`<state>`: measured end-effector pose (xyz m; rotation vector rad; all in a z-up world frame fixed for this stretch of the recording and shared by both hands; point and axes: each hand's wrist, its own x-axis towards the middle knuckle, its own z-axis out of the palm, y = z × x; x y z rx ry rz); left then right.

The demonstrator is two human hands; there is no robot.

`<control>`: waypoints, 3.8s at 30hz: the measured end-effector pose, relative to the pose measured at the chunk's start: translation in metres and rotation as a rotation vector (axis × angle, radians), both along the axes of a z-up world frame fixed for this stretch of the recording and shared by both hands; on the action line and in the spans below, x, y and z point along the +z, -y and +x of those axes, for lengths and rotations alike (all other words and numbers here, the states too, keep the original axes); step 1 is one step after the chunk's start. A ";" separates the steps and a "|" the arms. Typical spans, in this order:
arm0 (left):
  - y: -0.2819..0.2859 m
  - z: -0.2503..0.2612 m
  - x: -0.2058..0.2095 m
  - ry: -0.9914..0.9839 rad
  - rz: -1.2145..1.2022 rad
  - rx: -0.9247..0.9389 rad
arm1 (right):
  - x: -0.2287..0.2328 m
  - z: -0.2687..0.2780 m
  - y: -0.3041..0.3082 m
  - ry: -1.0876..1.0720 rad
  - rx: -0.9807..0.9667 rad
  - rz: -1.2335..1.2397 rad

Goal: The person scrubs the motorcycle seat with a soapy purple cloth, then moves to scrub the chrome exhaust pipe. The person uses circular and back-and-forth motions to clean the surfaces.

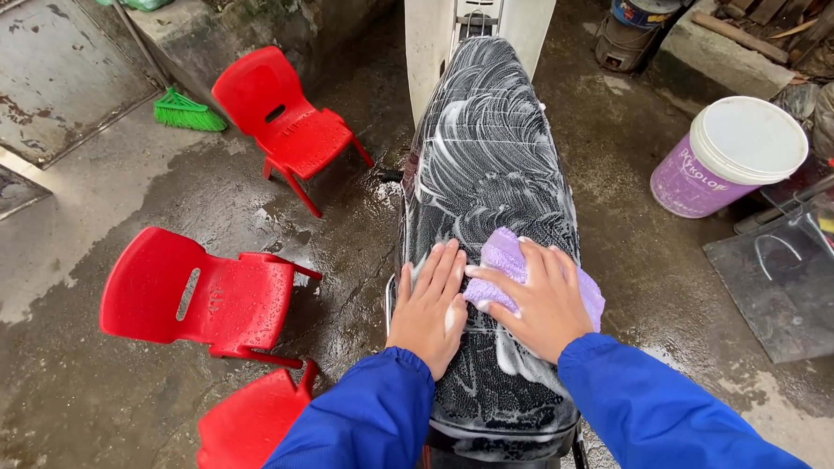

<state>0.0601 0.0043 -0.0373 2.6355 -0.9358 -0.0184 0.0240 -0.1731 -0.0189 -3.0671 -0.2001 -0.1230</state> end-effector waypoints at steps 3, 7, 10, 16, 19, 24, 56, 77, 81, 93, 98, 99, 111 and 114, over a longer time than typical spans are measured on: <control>0.000 -0.001 0.002 -0.040 -0.022 -0.004 | 0.005 -0.002 -0.004 0.012 -0.004 0.005; -0.002 0.002 0.001 -0.046 -0.043 -0.010 | -0.002 0.002 -0.003 0.030 -0.002 -0.015; -0.002 -0.003 0.001 -0.103 -0.066 -0.018 | 0.003 -0.005 -0.006 0.032 -0.016 -0.061; -0.004 0.000 0.002 -0.100 -0.049 -0.021 | 0.004 -0.002 -0.005 -0.063 -0.045 -0.007; -0.003 0.000 0.004 -0.107 -0.049 -0.033 | -0.002 -0.002 0.000 0.032 -0.004 -0.035; -0.002 0.001 0.000 -0.075 -0.051 -0.030 | 0.001 -0.003 -0.005 0.055 -0.010 0.011; -0.004 0.000 -0.001 -0.094 -0.066 -0.057 | -0.001 -0.015 -0.011 0.165 -0.032 0.025; -0.001 -0.006 -0.015 0.061 0.045 0.132 | -0.010 -0.028 -0.014 0.196 -0.012 0.090; 0.002 -0.042 -0.020 0.010 0.050 0.253 | -0.020 -0.034 -0.007 0.320 0.022 0.171; 0.041 -0.093 0.014 -0.042 0.273 0.464 | -0.022 -0.036 -0.003 0.405 0.070 0.239; 0.042 -0.101 0.011 0.056 0.236 0.484 | -0.028 -0.036 -0.003 0.448 0.098 0.237; 0.043 -0.099 0.015 0.066 0.218 0.483 | -0.028 -0.033 -0.003 0.464 0.086 0.237; 0.064 -0.109 0.013 0.310 0.329 0.709 | -0.024 -0.018 0.010 0.494 0.354 0.347; 0.080 -0.117 0.018 0.221 0.347 0.811 | -0.017 0.017 0.028 0.373 0.669 0.353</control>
